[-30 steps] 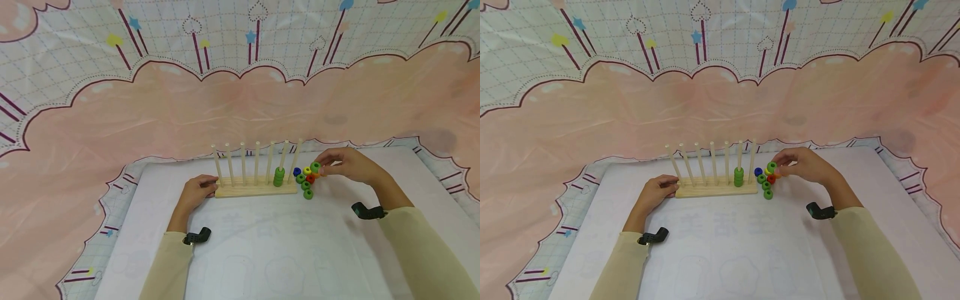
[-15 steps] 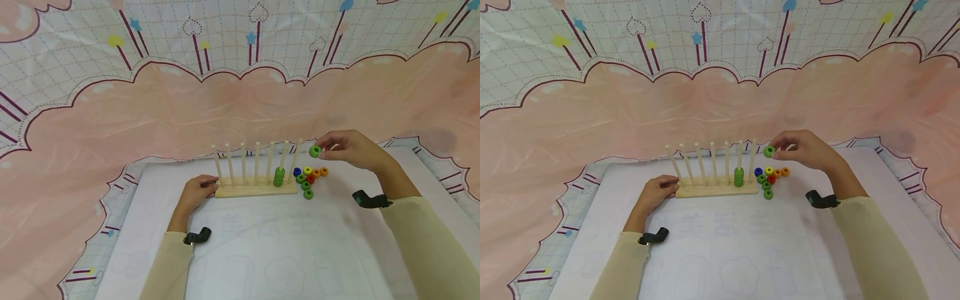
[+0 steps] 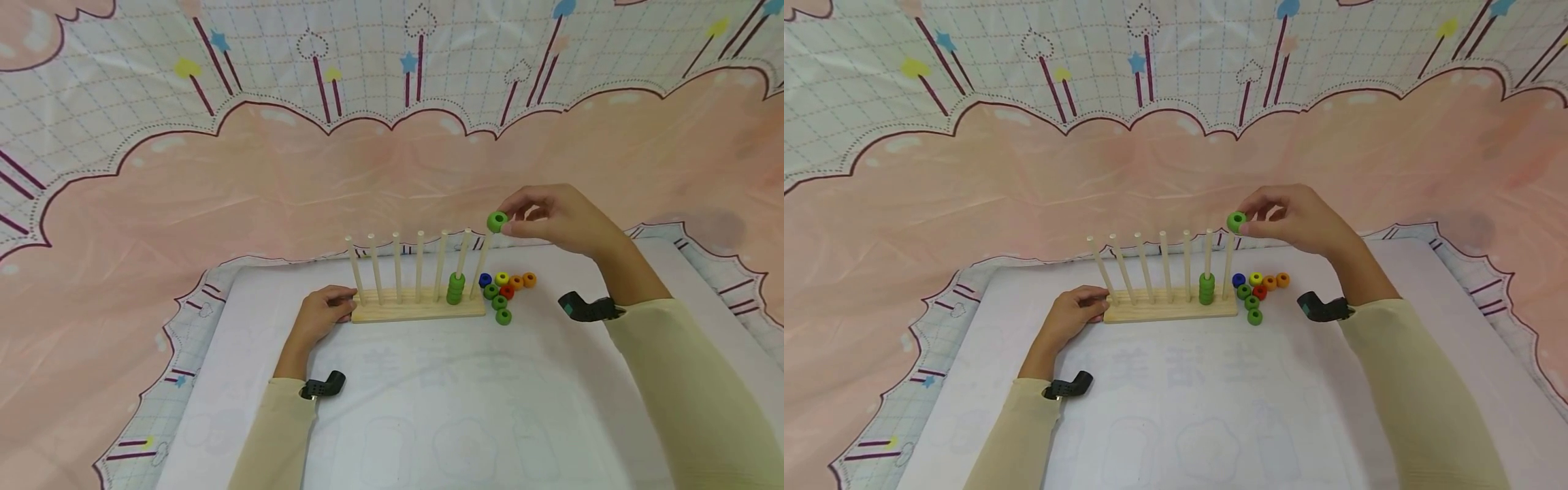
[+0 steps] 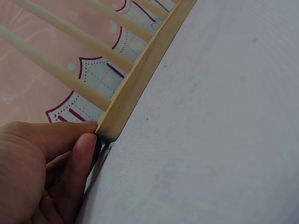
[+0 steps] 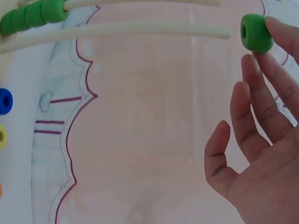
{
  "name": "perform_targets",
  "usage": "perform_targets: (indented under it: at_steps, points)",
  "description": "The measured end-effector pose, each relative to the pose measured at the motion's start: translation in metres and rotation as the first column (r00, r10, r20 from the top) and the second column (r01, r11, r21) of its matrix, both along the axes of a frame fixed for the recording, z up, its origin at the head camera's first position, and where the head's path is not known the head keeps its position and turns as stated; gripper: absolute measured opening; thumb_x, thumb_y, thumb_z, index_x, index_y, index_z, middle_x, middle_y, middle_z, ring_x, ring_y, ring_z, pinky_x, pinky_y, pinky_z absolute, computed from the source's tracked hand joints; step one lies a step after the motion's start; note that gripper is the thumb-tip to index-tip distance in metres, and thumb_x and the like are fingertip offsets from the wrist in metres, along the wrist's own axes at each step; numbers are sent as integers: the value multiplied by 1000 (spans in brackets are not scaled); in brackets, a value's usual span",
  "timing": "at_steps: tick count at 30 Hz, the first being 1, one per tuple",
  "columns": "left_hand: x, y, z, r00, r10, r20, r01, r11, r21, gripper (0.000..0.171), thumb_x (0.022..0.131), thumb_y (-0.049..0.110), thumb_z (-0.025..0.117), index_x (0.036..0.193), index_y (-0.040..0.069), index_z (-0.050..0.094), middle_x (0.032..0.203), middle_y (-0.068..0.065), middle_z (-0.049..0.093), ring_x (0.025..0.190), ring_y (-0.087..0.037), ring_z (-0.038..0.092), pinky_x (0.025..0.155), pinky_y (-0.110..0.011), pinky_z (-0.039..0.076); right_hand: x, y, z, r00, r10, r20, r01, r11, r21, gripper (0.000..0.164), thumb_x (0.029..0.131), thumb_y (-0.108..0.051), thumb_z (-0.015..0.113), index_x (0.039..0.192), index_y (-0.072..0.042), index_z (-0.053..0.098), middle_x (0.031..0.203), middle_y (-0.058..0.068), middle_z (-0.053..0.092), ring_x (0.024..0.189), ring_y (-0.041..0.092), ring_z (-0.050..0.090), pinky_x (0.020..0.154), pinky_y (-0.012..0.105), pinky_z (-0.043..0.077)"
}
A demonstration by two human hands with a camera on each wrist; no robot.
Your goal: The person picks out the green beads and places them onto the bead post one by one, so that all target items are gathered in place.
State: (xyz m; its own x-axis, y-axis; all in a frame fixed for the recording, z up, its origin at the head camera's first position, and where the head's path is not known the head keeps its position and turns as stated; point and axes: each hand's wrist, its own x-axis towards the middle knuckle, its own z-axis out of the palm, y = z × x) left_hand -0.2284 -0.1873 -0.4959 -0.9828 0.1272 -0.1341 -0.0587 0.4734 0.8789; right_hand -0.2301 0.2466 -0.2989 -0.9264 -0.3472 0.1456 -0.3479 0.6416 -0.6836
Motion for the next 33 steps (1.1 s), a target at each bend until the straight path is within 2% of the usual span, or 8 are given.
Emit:
perform_targets:
  at_steps: [9,18,27,33]
  points:
    - [0,0,0,1000,2,-4,-2,1000,17,32,95,13,73,126,7,72,122,-14,70,98,-17,65,74,-18,60,-9,-18,-6,1000,9,-23,-11,997,-82,20,93,-23,76,111,-14,74,107,0,66,105,17,53,92,29,50]
    - [0,0,1,1000,10,-1,-10,1000,22,31,94,13,74,124,9,73,120,-13,70,97,-17,65,74,-18,60,-14,-31,-13,1000,10,5,-9,990,-138,21,93,-23,76,111,-12,73,110,3,66,107,18,53,96,37,50]
    - [-1,1,0,1000,11,-5,-11,999,32,31,94,12,74,124,9,74,120,-12,70,97,-16,65,73,-18,60,-17,-37,-21,999,41,22,-37,988,-152,18,95,-23,74,110,-13,72,112,2,66,107,18,54,95,40,49]
    - [-1,0,-1,1000,9,-12,-9,999,33,30,94,13,74,124,9,74,120,-12,71,97,-17,65,73,-18,60,-15,-40,-24,998,44,33,-39,991,-127,17,94,-24,74,108,-14,73,112,1,66,107,18,54,93,40,51]
